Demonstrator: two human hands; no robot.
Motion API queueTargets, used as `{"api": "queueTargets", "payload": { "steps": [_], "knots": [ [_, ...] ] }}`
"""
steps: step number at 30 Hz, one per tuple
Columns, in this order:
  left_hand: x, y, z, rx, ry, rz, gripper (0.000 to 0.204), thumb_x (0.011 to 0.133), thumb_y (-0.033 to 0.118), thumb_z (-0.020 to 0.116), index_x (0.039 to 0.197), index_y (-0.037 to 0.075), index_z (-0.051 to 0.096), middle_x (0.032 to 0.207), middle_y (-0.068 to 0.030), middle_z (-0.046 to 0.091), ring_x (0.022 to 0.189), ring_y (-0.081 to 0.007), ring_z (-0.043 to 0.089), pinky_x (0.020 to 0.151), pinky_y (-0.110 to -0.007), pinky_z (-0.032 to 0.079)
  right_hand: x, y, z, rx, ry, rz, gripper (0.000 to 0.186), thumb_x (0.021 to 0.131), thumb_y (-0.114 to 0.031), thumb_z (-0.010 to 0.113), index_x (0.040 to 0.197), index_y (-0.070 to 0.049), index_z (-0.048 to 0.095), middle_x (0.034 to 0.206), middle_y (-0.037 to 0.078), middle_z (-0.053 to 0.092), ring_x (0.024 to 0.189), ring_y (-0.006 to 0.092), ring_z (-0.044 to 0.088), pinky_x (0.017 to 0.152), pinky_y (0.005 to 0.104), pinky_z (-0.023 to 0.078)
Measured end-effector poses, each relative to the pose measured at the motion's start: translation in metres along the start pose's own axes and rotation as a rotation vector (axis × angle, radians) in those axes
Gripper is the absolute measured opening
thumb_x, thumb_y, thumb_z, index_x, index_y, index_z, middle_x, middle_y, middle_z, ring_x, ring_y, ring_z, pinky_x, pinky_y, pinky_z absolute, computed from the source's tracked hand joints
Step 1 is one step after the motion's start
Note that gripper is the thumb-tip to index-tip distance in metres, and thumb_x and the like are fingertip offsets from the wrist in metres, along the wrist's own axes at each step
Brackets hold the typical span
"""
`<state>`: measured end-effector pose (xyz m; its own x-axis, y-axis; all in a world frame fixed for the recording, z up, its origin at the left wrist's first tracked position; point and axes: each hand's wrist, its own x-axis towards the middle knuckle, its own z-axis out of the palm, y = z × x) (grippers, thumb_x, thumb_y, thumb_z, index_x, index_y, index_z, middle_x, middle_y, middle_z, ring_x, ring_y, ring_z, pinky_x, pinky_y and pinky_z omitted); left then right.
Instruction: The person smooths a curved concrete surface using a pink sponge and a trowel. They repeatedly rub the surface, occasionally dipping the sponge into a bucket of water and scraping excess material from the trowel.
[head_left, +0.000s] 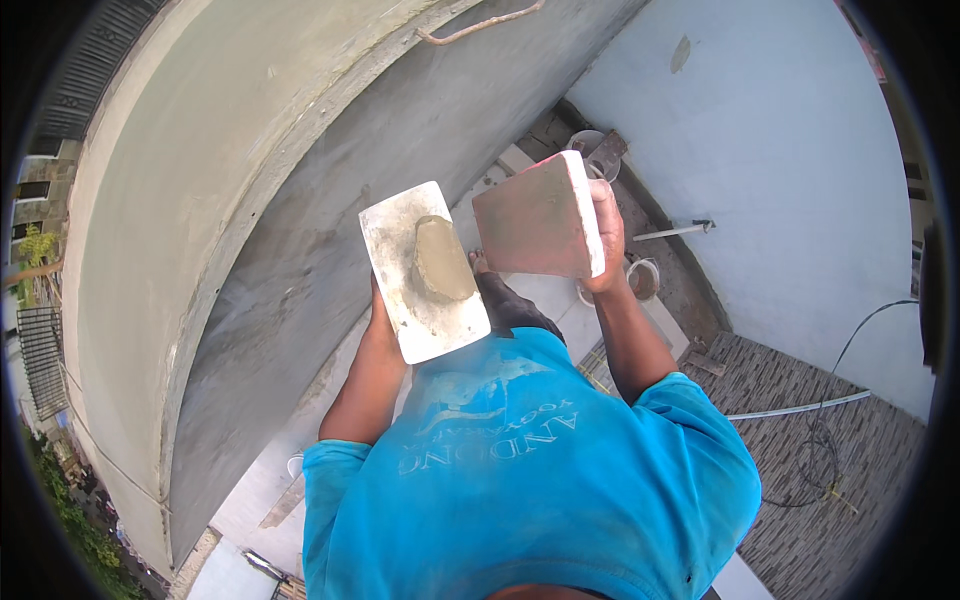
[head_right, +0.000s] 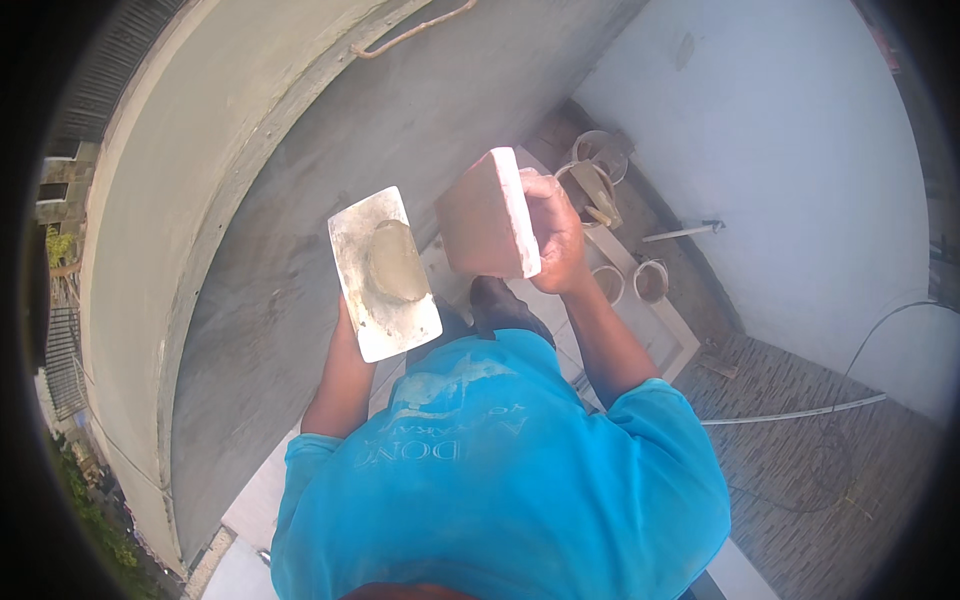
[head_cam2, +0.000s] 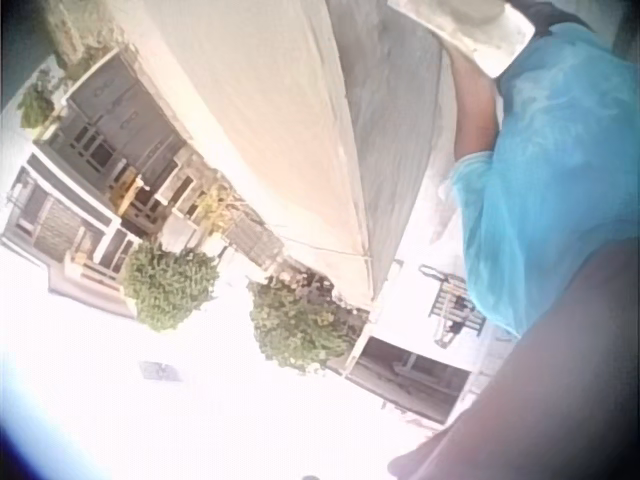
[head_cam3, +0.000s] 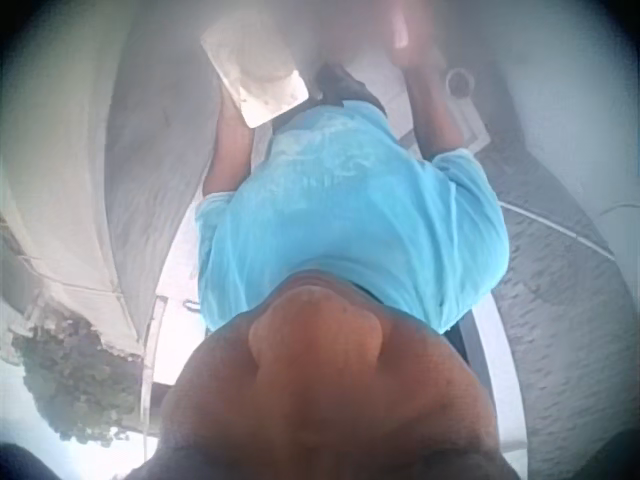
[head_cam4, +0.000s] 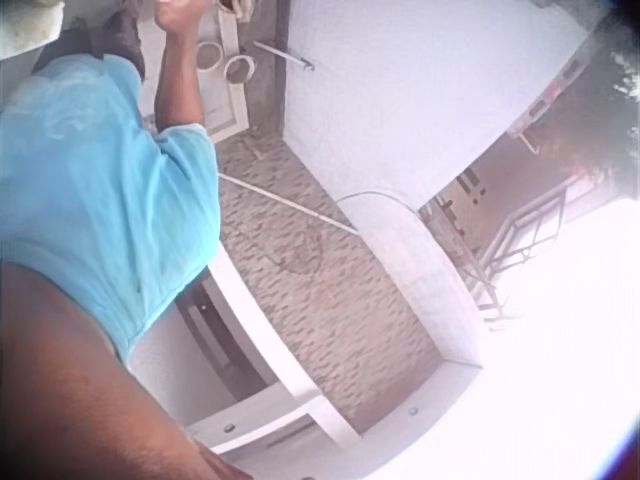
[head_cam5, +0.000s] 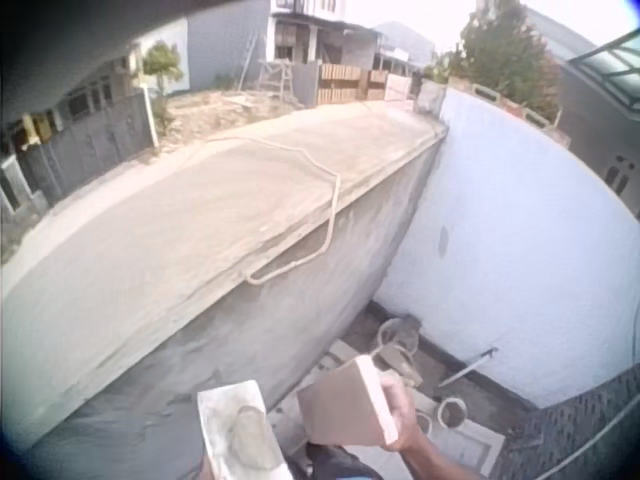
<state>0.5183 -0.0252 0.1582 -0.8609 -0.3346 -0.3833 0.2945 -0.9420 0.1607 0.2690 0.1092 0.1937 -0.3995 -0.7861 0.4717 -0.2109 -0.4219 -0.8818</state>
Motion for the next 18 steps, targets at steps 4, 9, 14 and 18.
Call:
{"api": "queueTargets", "payload": {
  "steps": [4,9,14,18],
  "knots": [
    [0.026,-0.016,0.023,0.097,0.060,-0.002,0.063,0.106,0.057,0.038,0.139,0.007,0.056,0.124,-0.0153,0.068,0.104,-0.0318,0.072,0.083,-0.048,0.065,0.023,-0.010,0.015,-0.120,-0.119,-0.148,0.052,0.073,-0.012,0.077,0.123,-0.005,0.065,0.120,0.016,0.067,0.111,0.0302,0.065,0.096,0.0423,0.051],
    [0.022,-0.018,0.047,0.073,-0.097,0.041,0.058,0.108,0.051,0.037,0.139,0.005,0.056,0.126,-0.0163,0.067,0.104,-0.0321,0.073,0.082,-0.049,0.065,0.027,-0.019,0.013,-0.280,-0.232,-0.102,0.049,0.070,-0.008,0.077,0.118,-0.003,0.071,0.111,0.015,0.071,0.098,0.0281,0.070,0.085,0.0355,0.056],
    [0.008,-0.020,0.066,-0.073,-0.002,0.054,0.053,0.107,0.047,0.040,0.134,0.006,0.059,0.117,-0.0156,0.070,0.097,-0.0320,0.073,0.077,-0.050,0.065,0.024,-0.010,-0.015,-0.426,-0.387,-0.054,0.048,0.071,-0.006,0.078,0.118,-0.006,0.072,0.112,0.014,0.072,0.094,0.0299,0.069,0.083,0.0376,0.056],
    [0.015,-0.028,0.071,-0.030,0.146,0.129,0.050,0.106,0.050,0.046,0.131,0.009,0.062,0.112,-0.0121,0.071,0.090,-0.0300,0.073,0.073,-0.048,0.064,0.032,0.001,-0.050,-0.498,-0.272,-0.014,0.043,0.081,-0.007,0.078,0.123,-0.007,0.069,0.114,0.010,0.071,0.085,0.0211,0.067,0.076,0.0326,0.055]
  ]
}}
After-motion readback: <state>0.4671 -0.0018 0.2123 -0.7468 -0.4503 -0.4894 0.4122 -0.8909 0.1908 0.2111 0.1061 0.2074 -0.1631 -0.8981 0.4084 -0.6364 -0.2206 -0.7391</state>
